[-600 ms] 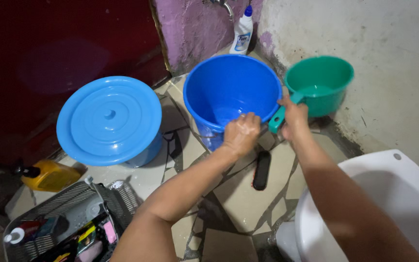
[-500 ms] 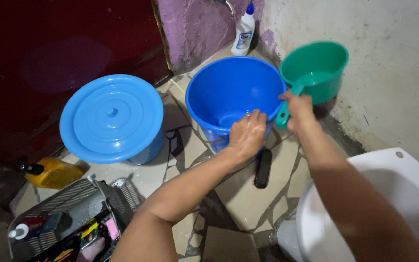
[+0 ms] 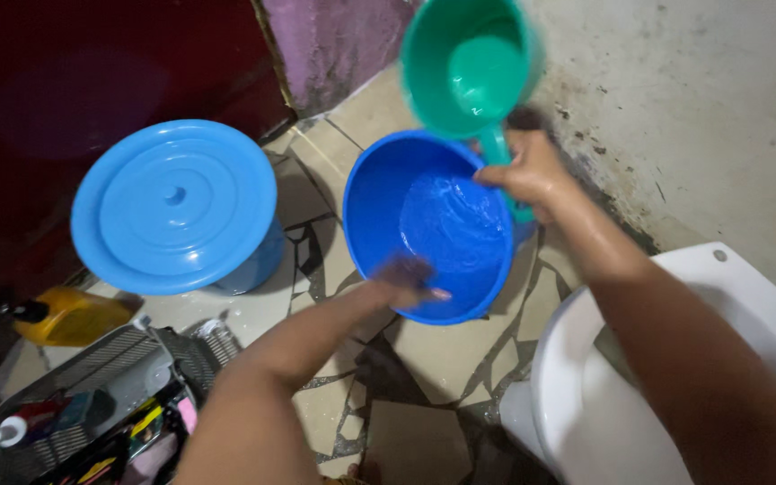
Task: The person cleans a blue plastic bucket by adding soap and water, scrubbing the inside and outside with a brush, and rinsing it with water from a green scoop.
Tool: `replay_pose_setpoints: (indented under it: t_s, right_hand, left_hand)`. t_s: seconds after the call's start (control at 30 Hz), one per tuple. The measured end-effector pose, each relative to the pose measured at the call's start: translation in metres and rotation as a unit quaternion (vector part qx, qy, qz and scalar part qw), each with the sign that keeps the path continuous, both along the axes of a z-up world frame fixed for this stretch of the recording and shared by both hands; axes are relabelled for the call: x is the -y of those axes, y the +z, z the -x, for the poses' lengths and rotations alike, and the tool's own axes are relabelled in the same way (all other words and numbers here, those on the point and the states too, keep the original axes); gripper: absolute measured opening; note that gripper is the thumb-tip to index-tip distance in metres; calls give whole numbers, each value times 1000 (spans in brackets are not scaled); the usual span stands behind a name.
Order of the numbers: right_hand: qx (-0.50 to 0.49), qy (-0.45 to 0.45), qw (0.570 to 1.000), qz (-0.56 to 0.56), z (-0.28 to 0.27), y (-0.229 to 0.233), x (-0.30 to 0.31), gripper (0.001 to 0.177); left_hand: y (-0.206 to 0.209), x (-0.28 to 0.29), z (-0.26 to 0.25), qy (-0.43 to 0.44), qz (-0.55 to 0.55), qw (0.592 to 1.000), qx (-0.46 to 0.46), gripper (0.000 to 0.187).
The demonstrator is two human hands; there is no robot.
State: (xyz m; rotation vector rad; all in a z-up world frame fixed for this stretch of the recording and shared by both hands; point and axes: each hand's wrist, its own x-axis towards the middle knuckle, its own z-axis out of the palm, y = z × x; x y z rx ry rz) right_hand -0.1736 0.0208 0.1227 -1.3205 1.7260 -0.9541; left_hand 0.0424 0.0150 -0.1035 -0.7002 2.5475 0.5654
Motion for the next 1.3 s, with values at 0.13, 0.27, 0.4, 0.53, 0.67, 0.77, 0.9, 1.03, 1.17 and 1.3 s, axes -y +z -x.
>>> replay_pose_setpoints:
  t_s: [0.13,0.27,0.4,0.53,0.67,0.77,0.9,1.03,1.17,1.3]
  right_hand:
    - [-35,17,999,17,-15,-17,-5,43]
    - [68,-1,995,72,-12,-19,6,47]
    - [132,-21,989,61,4,-8,1,44]
    - [96,-65,993,-9,0,-2,-15,47]
    - [125,-44,991,2,-10,-4,-24,48]
    - [190,-5,982,15,-8,-8,-34,45]
    - [236,3,972,10,-3,-18,-43,46]
    - [193,-42,978,61,3,-25,-42,44]
    - [171,-86,976,102,6,-35,-33,46]
    - [155,-66,973,155,14,-46,-14,47]
  left_hand:
    - [-61,62,0,36,466,884,8,84]
    - [-73,21,69,117,52,991,-46,78]
    - [-49,14,65,42,-271,951,-147,81]
    - [-49,76,49,87,251,955,131,103]
    - [-58,44,66,67,208,975,-25,73]
    - [-48,27,111,8,140,959,-247,65]
    - [-42,82,139,14,106,972,-211,66]
    - [-82,137,122,101,292,928,-209,101]
    - [-115,134,86,135,239,961,-29,86]
    - [-73,146,42,144,213,966,32,73]
